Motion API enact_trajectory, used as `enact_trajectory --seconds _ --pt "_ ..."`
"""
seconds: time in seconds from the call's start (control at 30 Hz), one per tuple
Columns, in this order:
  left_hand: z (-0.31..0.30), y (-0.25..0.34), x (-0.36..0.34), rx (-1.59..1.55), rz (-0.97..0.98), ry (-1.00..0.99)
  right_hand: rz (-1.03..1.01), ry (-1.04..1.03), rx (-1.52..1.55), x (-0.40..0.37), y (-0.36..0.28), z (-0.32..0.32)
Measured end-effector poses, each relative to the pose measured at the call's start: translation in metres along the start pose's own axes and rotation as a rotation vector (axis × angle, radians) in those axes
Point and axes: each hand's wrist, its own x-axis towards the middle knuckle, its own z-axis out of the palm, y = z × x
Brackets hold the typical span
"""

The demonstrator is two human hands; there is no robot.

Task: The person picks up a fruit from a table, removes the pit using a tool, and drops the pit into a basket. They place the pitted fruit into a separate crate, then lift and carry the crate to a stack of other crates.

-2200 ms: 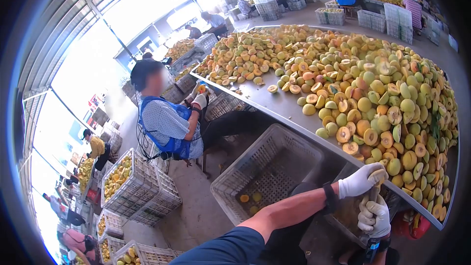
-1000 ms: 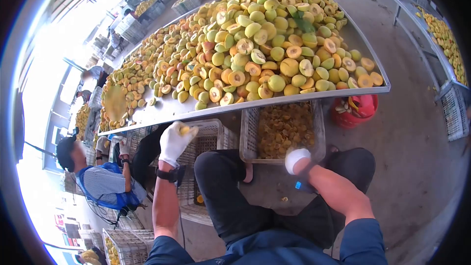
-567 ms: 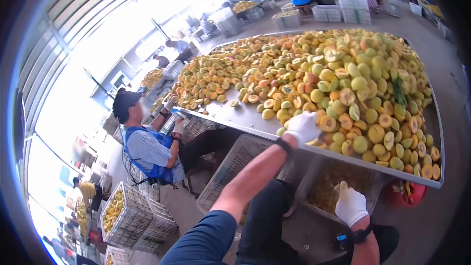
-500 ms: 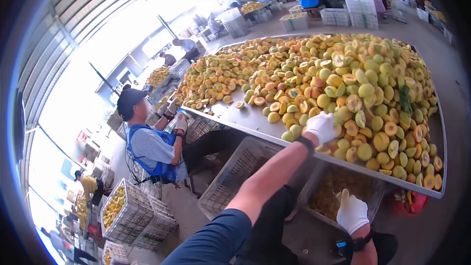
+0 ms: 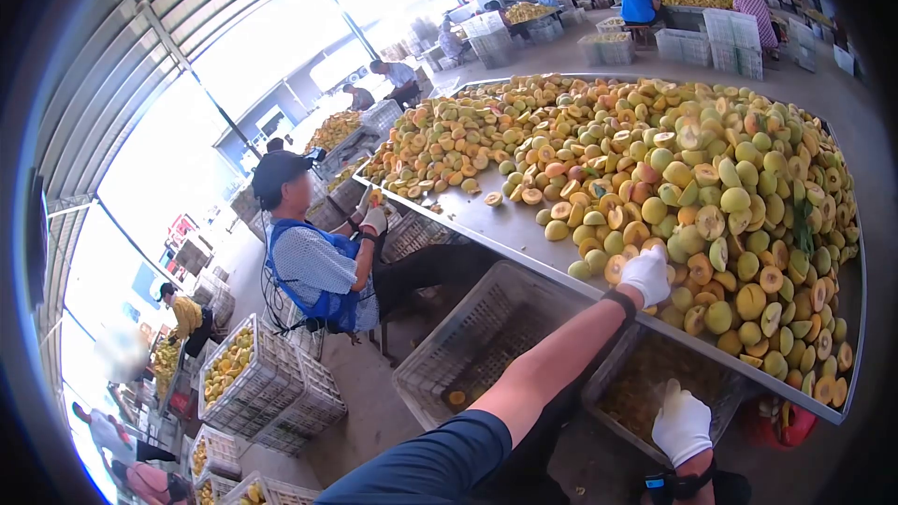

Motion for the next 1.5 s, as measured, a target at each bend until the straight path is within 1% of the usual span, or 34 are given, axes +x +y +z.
enact_trajectory --seconds 0.13,0.17,0.23,0.27,0.33,0.37,0.4,0.43,0.47,0.5,0.53,0.6,0.63,0.67,0.73,0.77,0.83,0.87,0.93,0.97,1.03,1.17,1.27,1.4,1.5 --pt "0.005 -0.006 -0.01 0.006 0.07 -0.033 -0.002 0.036 0.003 0.004 0.004 0.007" --pt "0.01 -0.01 -0.011 0.0 0.092 -0.009 -0.005 0.065 0.012 0.004 0.004 0.008" --pt "0.026 -0.023 -0.004 -0.006 0.155 0.144 -0.021 0.15 0.07 0.005 0.006 0.007" --pt "0.009 -0.015 -0.012 -0.042 0.102 0.113 0.009 0.177 0.101 0.004 0.002 0.0" --pt "-0.009 -0.008 -0.022 -0.111 0.039 0.021 0.015 0.357 0.18 0.005 0.007 0.006" --pt "-0.015 -0.009 -0.029 -0.328 0.069 0.016 0.036 0.426 0.21 0.007 0.004 0.003" --pt "-0.003 -0.02 -0.03 -0.555 0.063 -0.011 0.02 0.543 0.271 0.008 0.002 0.001" --pt "-0.009 -0.017 -0.041 -0.843 0.083 -0.092 -0.008 0.642 0.287 0.008 -0.001 0.0" --pt "-0.034 -0.003 -0.061 -1.064 -0.132 -0.311 0.007 0.658 0.301 0.01 -0.003 0.002" --pt "-0.035 -0.004 -0.072 -1.259 -0.124 -0.384 0.066 0.549 0.331 0.006 -0.01 -0.008" --pt "-0.036 -0.001 -0.082 -1.363 -0.102 -0.398 0.062 0.556 0.333 0.006 -0.012 -0.008" --pt "-0.02 -0.002 -0.091 -1.48 -0.18 -0.366 0.015 0.656 0.354 0.011 -0.011 0.001" --pt "-0.024 0.004 -0.097 -1.482 -0.27 -0.416 0.031 0.649 0.352 0.013 -0.011 0.0" --pt "-0.025 0.011 -0.1 -1.503 -0.284 -0.416 0.022 0.647 0.359 0.013 -0.012 -0.001" --pt "-0.018 0.009 -0.101 -1.584 -0.203 -0.484 0.029 0.642 0.366 0.012 -0.016 0.002" --pt "-0.014 0.014 -0.1 -1.586 -0.204 -0.499 0.034 0.621 0.366 0.012 -0.016 0.003" --pt "-0.007 0.024 -0.102 -1.666 -0.329 -0.357 0.04 0.58 0.369 0.014 -0.018 0.004" --pt "-0.007 0.027 -0.102 -1.669 -0.332 -0.366 0.048 0.578 0.366 0.015 -0.019 0.005" --pt "-0.007 0.03 -0.102 -1.721 -0.184 -0.427 0.073 0.527 0.367 0.016 -0.02 0.005" --pt "-0.005 0.03 -0.102 -1.723 -0.185 -0.437 0.065 0.569 0.404 0.018 -0.02 0.006" --pt "-0.002 0.033 -0.101 -1.759 -0.155 -0.491 0.087 0.554 0.411 0.017 -0.019 0.002" --pt "-0.006 0.041 -0.103 -1.751 -0.155 -0.466 0.117 0.541 0.424 0.016 -0.02 0.0" --pt "0.002 0.038 -0.101 -1.742 -0.167 -0.445 0.146 0.53 0.445 0.016 -0.021 0.001" --pt "0.006 0.035 -0.102 -1.746 -0.184 -0.464 0.18 0.524 0.462 0.018 -0.024 0.006" --pt "0.004 0.037 -0.105 -1.76 -0.177 -0.468 0.181 0.475 0.473 0.02 -0.022 0.006"
